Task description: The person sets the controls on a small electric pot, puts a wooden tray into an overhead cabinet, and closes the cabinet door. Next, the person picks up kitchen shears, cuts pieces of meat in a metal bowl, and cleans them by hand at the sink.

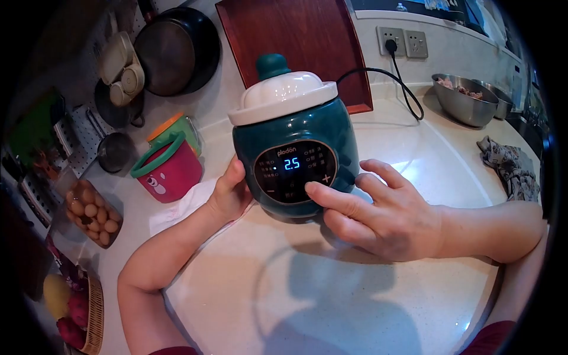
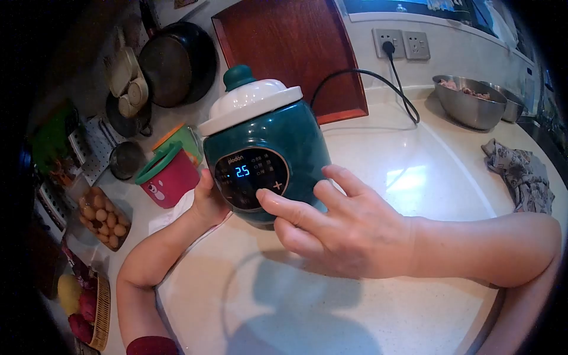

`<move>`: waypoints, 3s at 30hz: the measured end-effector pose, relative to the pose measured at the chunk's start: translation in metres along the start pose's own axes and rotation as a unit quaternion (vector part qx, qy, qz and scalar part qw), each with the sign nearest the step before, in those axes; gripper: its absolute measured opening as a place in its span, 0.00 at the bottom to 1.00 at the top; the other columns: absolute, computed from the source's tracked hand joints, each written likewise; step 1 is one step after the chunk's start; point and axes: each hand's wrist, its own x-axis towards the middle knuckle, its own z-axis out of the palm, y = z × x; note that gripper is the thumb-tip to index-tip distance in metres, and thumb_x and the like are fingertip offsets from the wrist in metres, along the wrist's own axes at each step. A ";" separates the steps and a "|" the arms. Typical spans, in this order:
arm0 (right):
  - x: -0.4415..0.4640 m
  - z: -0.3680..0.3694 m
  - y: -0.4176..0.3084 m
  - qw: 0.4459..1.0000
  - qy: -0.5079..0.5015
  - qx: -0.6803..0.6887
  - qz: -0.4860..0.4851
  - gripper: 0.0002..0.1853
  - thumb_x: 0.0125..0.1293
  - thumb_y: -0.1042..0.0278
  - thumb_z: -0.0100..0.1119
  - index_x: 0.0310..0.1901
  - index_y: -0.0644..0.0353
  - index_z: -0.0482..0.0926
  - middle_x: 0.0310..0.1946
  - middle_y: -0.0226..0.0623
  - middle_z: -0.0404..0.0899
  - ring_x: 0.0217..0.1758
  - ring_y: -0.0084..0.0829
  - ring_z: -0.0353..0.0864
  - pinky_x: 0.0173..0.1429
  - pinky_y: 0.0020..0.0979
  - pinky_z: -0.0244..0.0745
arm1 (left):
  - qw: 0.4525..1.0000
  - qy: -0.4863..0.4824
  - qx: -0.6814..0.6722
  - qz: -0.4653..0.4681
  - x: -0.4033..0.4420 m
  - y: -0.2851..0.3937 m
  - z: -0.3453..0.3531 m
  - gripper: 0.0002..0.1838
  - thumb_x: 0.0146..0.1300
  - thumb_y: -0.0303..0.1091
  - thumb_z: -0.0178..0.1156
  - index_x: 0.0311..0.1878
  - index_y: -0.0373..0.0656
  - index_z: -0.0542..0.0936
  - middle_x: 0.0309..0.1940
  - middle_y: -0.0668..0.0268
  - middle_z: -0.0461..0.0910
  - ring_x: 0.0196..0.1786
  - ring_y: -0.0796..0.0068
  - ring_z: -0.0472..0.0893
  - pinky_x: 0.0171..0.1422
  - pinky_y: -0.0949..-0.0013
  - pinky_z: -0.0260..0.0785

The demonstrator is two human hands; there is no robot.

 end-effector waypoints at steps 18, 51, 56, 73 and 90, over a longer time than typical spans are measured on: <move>-0.005 0.003 0.000 0.998 0.004 0.058 0.000 0.09 0.58 0.63 0.58 0.37 0.58 0.77 0.57 0.43 0.70 0.38 0.34 0.70 0.52 0.41 0.66 | 0.999 0.020 0.030 -0.013 -0.004 0.004 0.002 0.50 0.47 0.68 0.63 0.67 0.46 0.61 0.63 0.60 0.67 0.65 0.63 0.67 0.69 0.58 0.60; -0.004 -0.006 0.001 0.997 -0.021 0.048 -0.048 0.11 0.56 0.67 0.55 0.37 0.64 0.72 0.55 0.57 0.70 0.34 0.32 0.70 0.48 0.38 0.65 | 0.999 0.020 0.014 -0.021 -0.005 0.003 -0.001 0.50 0.48 0.67 0.63 0.68 0.49 0.60 0.64 0.62 0.66 0.66 0.63 0.66 0.69 0.58 0.60; -0.004 -0.006 0.003 0.997 -0.021 0.064 -0.044 0.11 0.55 0.68 0.55 0.38 0.64 0.71 0.57 0.58 0.69 0.35 0.34 0.70 0.50 0.41 0.65 | 1.000 0.009 0.011 -0.016 -0.004 0.002 -0.001 0.48 0.49 0.67 0.62 0.67 0.46 0.62 0.64 0.61 0.66 0.66 0.63 0.67 0.69 0.57 0.60; -0.005 -0.006 0.004 0.995 -0.044 0.082 -0.032 0.11 0.60 0.65 0.55 0.39 0.63 0.71 0.58 0.55 0.68 0.38 0.34 0.70 0.52 0.42 0.64 | 1.000 0.021 0.021 -0.007 -0.006 0.002 0.000 0.47 0.51 0.66 0.61 0.67 0.46 0.61 0.64 0.61 0.67 0.65 0.63 0.68 0.69 0.58 0.61; -0.004 -0.007 0.001 0.998 -0.030 0.049 -0.032 0.11 0.57 0.67 0.56 0.38 0.63 0.72 0.57 0.57 0.68 0.37 0.33 0.71 0.51 0.40 0.66 | 1.000 0.026 0.011 -0.011 -0.004 0.005 0.006 0.48 0.49 0.66 0.63 0.67 0.46 0.61 0.64 0.61 0.67 0.65 0.62 0.68 0.69 0.57 0.61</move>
